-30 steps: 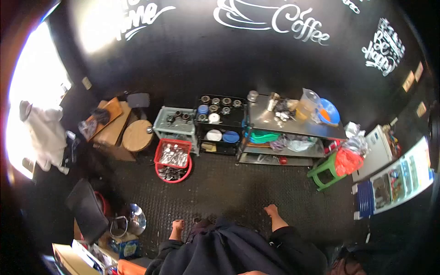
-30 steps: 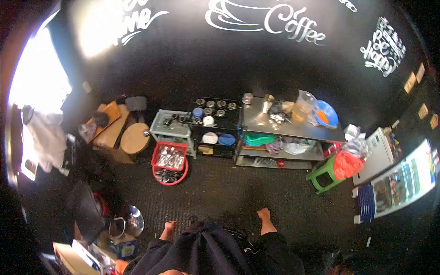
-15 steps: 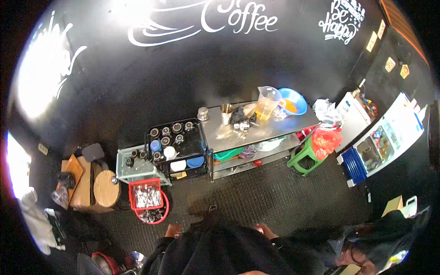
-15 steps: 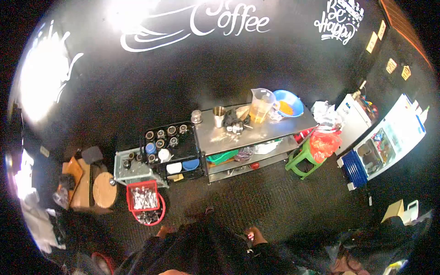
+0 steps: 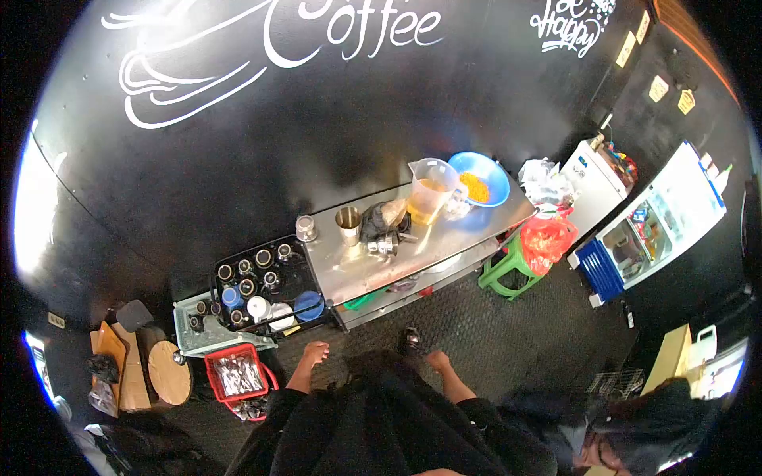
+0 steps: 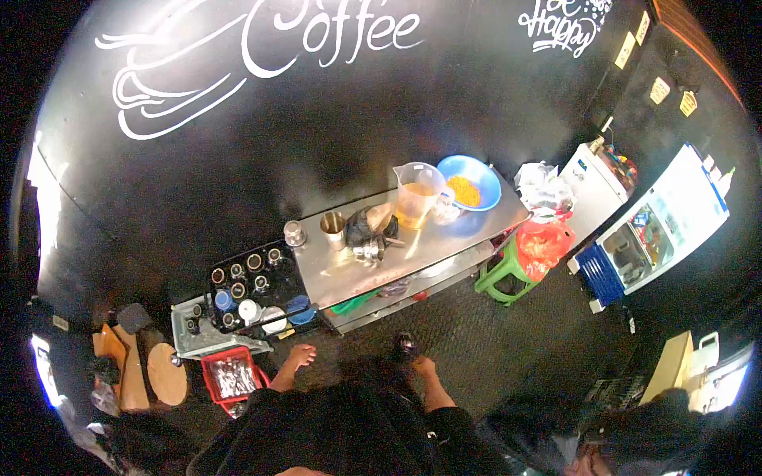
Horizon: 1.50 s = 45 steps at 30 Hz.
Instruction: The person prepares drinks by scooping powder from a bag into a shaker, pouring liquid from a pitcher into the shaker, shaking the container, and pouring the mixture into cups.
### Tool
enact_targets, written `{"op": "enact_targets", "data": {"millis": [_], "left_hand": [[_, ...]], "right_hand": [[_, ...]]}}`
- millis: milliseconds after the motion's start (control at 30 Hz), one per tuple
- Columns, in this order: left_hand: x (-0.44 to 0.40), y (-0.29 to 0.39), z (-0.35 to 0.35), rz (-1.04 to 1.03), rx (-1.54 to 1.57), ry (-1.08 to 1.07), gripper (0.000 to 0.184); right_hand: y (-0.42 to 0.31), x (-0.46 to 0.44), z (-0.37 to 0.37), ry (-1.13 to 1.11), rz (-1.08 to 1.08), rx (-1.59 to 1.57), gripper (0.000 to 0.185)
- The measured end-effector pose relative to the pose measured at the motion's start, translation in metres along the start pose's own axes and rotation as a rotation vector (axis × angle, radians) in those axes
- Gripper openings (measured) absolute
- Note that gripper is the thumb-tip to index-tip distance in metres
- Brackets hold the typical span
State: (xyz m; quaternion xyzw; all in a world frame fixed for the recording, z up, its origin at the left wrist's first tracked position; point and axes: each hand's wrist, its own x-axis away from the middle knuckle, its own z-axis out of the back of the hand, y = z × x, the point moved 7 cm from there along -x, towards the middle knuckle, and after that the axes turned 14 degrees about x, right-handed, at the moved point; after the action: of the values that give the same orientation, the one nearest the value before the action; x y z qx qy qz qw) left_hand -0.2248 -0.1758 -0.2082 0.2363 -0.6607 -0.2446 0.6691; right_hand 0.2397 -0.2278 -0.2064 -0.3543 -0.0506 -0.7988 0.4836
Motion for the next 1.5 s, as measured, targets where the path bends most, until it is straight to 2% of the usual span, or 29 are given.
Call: {"op": "enact_targets", "data": {"millis": [133, 267, 300, 333, 367, 433, 500, 567, 600, 633, 667, 733, 767, 833, 933, 1000, 1067, 1133, 1167, 1233, 1367, 1433, 1500], "left_hand": [[-0.008, 0.013, -0.050, 0.139, -0.092, -0.052, 0.037], [-0.006, 0.066, -0.114, 0.161, -0.110, -0.143, 0.042], [-0.012, 0.081, -0.134, 0.144, -0.132, -0.248, 0.042], [-0.021, 0.102, -0.154, 0.120, -0.154, -0.353, 0.043], [-0.022, 0.125, -0.166, 0.118, -0.144, -0.345, 0.043], [0.007, 0.188, -0.208, -0.052, -0.060, -0.624, 0.045], [0.012, 0.230, -0.227, -0.115, -0.069, -0.584, 0.041], [0.008, 0.271, -0.235, -0.194, -0.085, -0.543, 0.037], [0.006, 0.300, -0.234, -0.381, -0.013, -0.503, 0.031], [0.007, 0.322, -0.231, -0.559, 0.060, -0.459, 0.025], [0.012, 0.338, -0.235, -0.554, 0.061, -0.454, 0.025], [0.032, 0.389, -0.225, -0.854, 0.064, -0.089, 0.013], [0.029, 0.394, -0.230, -0.851, 0.062, -0.086, 0.013], [0.025, 0.412, -0.227, -1.003, 0.111, 0.060, 0.017], [0.020, 0.433, -0.233, -1.102, -0.191, 0.228, 0.028], [0.019, 0.443, -0.240, -1.136, -0.283, 0.276, 0.030], [0.031, 0.454, -0.245, -1.330, -0.367, 0.402, 0.032], [0.030, 0.458, -0.248, -1.322, -0.422, 0.413, 0.030], [0.027, 0.461, -0.249, -1.318, -0.475, 0.432, 0.029], [0.020, 0.462, -0.248, -1.313, -0.516, 0.432, 0.026], [0.005, 0.465, -0.243, -1.280, -0.581, 0.395, 0.017], [0.011, 0.467, -0.240, -1.253, -0.501, 0.421, 0.012], [0.011, 0.468, -0.228, -1.272, -0.325, 0.448, 0.009]], "right_hand": [[0.051, -0.035, 0.006, -0.336, -0.221, -0.235, 0.026], [0.059, -0.084, 0.057, -0.511, -0.107, -0.091, 0.026], [0.052, -0.128, 0.060, -0.501, 0.168, -0.019, 0.027], [0.041, -0.146, 0.077, -0.530, 0.223, -0.023, 0.028], [0.014, -0.156, 0.100, -0.575, 0.313, -0.056, 0.028], [-0.049, -0.166, 0.149, -0.615, 0.455, -0.139, 0.030], [-0.128, -0.138, 0.212, -0.576, 0.552, -0.195, 0.036], [-0.181, -0.154, 0.235, -0.425, 0.707, -0.260, 0.028], [-0.211, -0.155, 0.257, -0.117, 0.972, -0.180, 0.027], [-0.229, -0.152, 0.262, 0.027, 1.103, -0.141, 0.027], [-0.247, -0.147, 0.269, 0.191, 1.217, -0.099, 0.027], [-0.265, -0.157, 0.284, 0.480, 0.925, -0.022, 0.027], [-0.273, -0.160, 0.278, 0.476, 0.926, -0.025, 0.027], [-0.278, -0.183, 0.264, 0.488, 0.695, 0.167, 0.028], [-0.292, -0.175, 0.269, 0.421, 0.628, 0.249, 0.024], [-0.291, -0.182, 0.265, 0.410, 0.645, 0.216, 0.023], [-0.290, -0.184, 0.265, 0.398, 0.659, 0.181, 0.022], [-0.291, -0.173, 0.274, 0.419, 0.804, 0.007, 0.020], [-0.291, -0.170, 0.279, 0.421, 0.802, 0.007, 0.020], [-0.287, -0.168, 0.293, 0.317, 0.799, -0.402, 0.020], [-0.300, -0.140, 0.329, 0.232, 0.881, -0.610, 0.015], [-0.304, -0.121, 0.350, 0.167, 0.873, -0.825, 0.008], [-0.305, -0.104, 0.370, 0.218, 0.942, -0.818, 0.006]]}}
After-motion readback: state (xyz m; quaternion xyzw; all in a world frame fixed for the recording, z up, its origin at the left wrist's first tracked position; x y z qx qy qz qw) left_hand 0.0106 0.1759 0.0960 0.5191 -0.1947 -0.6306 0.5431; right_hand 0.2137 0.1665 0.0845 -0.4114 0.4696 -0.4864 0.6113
